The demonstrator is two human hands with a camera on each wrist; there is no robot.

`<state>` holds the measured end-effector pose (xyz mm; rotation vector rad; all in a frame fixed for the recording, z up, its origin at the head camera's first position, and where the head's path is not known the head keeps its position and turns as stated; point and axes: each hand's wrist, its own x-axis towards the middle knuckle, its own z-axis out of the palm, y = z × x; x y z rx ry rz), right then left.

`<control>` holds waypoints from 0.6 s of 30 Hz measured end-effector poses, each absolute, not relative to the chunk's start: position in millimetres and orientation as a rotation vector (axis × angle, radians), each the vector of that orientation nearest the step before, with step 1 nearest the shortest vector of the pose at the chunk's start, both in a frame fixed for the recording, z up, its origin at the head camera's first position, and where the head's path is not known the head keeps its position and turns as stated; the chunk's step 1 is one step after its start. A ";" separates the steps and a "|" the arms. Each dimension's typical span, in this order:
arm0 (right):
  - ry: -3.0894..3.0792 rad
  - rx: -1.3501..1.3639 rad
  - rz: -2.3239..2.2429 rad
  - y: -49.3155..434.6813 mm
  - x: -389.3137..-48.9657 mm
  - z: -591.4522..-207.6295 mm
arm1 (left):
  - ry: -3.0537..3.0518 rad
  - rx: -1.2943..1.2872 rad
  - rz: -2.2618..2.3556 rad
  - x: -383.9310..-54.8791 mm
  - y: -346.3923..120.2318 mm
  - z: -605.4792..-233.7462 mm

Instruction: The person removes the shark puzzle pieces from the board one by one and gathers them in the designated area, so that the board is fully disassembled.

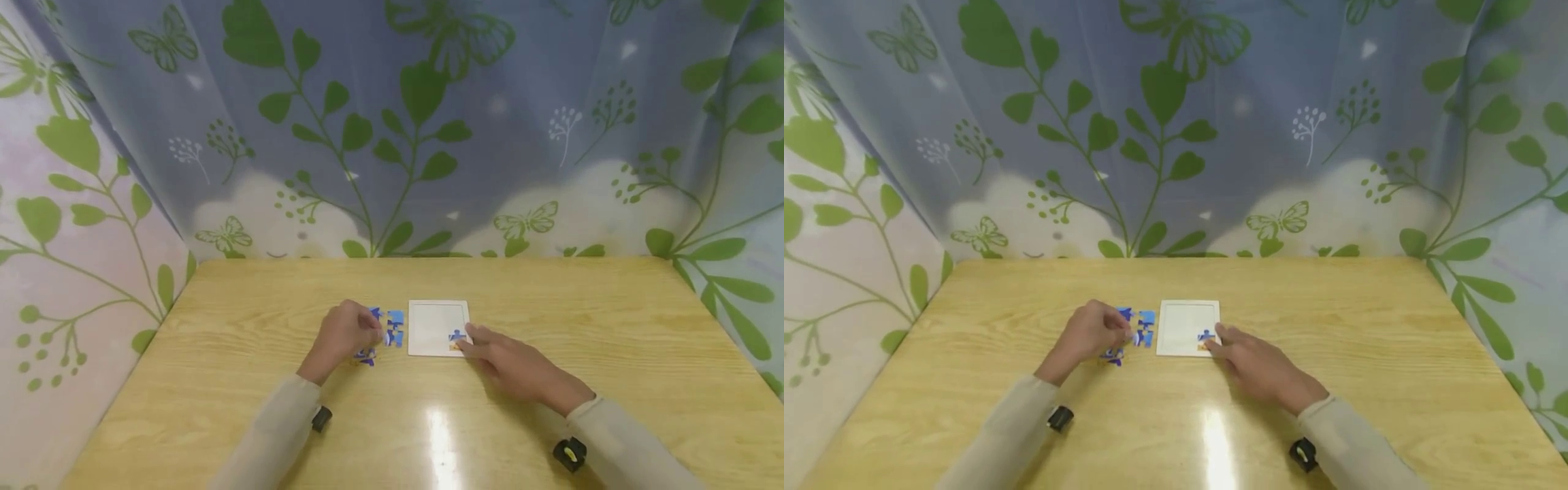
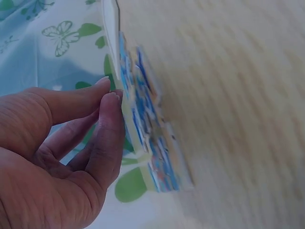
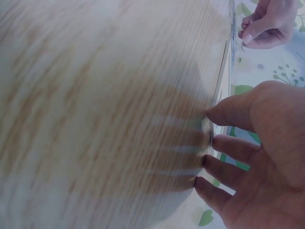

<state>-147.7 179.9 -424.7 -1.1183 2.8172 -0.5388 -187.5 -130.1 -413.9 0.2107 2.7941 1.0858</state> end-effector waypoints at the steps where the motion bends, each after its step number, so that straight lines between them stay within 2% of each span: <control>1: 2.817 -1.118 -0.539 179.8 -148.7 -424.5 | 2.794 0.215 1.091 -188.2 -128.6 -412.3; 9: 2.824 -1.109 -0.535 180.7 -149.1 -426.1 | 2.783 0.401 1.094 -192.5 -91.0 -412.7; 18: 2.798 -1.136 -0.562 181.3 -150.0 -424.8 | 2.740 0.419 1.069 -197.3 -33.2 -424.8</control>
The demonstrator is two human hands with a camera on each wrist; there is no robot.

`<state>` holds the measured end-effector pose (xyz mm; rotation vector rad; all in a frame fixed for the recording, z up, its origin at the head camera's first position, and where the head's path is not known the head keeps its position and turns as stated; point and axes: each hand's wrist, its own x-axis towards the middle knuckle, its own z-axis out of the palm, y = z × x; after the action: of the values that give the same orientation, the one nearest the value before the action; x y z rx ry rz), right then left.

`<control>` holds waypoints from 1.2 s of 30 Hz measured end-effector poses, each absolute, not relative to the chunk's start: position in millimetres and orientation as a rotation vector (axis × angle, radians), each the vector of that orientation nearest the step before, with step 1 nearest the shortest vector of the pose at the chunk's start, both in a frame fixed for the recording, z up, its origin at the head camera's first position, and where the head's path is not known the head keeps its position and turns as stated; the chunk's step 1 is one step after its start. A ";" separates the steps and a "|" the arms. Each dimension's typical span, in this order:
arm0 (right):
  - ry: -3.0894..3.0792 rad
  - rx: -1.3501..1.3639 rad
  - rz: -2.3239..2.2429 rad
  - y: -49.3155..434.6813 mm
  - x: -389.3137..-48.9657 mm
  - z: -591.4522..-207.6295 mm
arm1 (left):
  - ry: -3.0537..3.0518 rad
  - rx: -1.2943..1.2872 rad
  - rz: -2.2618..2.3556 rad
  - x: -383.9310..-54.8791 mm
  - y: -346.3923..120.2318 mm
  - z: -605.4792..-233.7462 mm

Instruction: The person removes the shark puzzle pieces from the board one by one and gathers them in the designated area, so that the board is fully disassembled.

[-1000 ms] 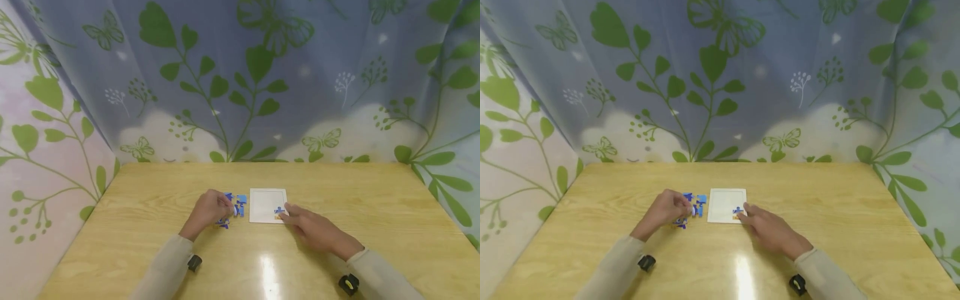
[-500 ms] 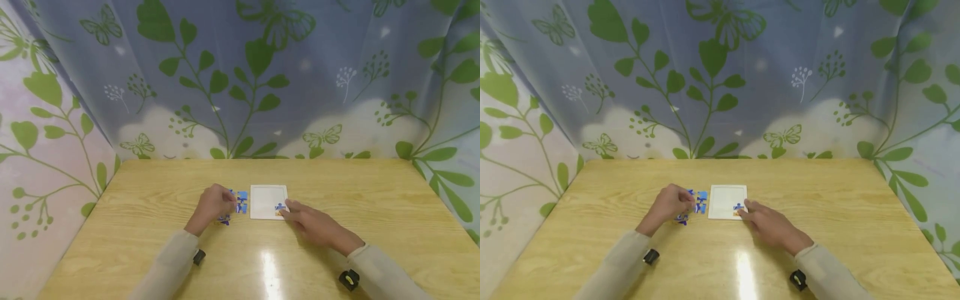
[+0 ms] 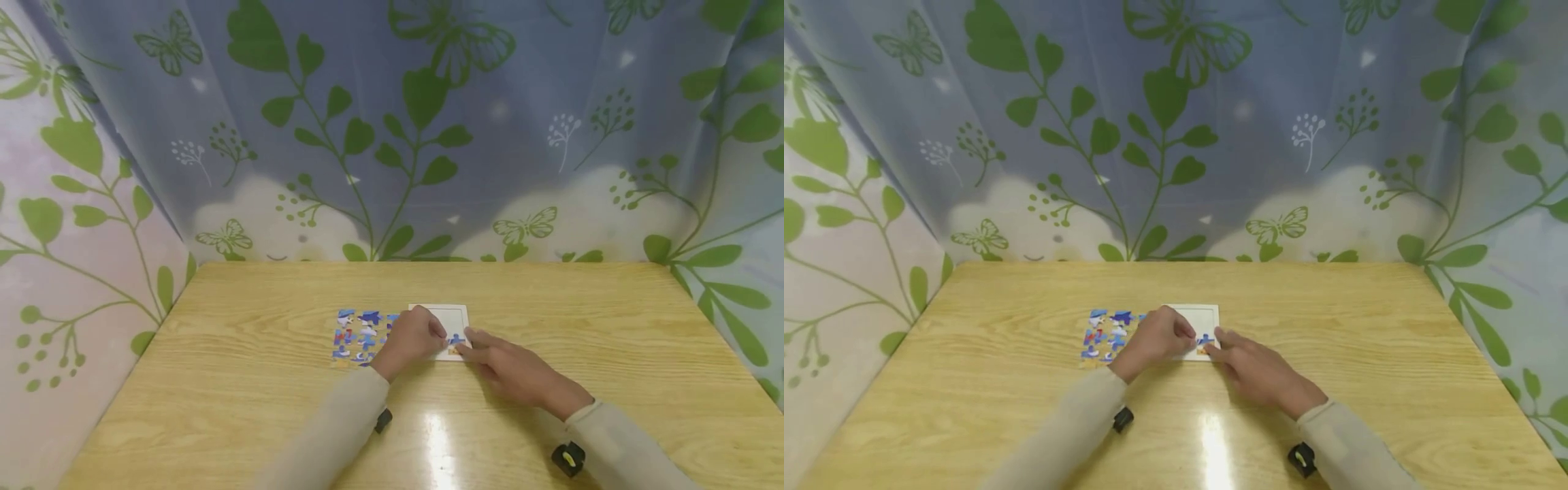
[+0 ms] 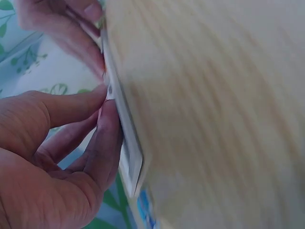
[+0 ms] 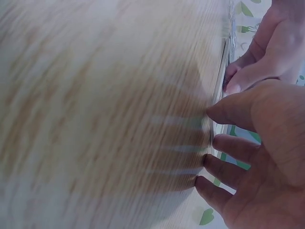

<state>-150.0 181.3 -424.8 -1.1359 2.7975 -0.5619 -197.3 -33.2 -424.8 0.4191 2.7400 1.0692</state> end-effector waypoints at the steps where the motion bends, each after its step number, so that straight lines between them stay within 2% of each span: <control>1: 2.798 -1.149 -0.565 181.5 -150.3 -425.0 | 2.739 0.417 1.073 -197.3 -29.5 -425.8; 36: 2.821 -1.119 -0.407 182.6 -136.1 -420.5 | 2.676 0.330 1.144 -197.3 -22.1 -418.5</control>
<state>-136.1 182.6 -420.5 -1.1193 2.8212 -0.4070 -197.3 -22.1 -418.5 0.3298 2.6764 1.1436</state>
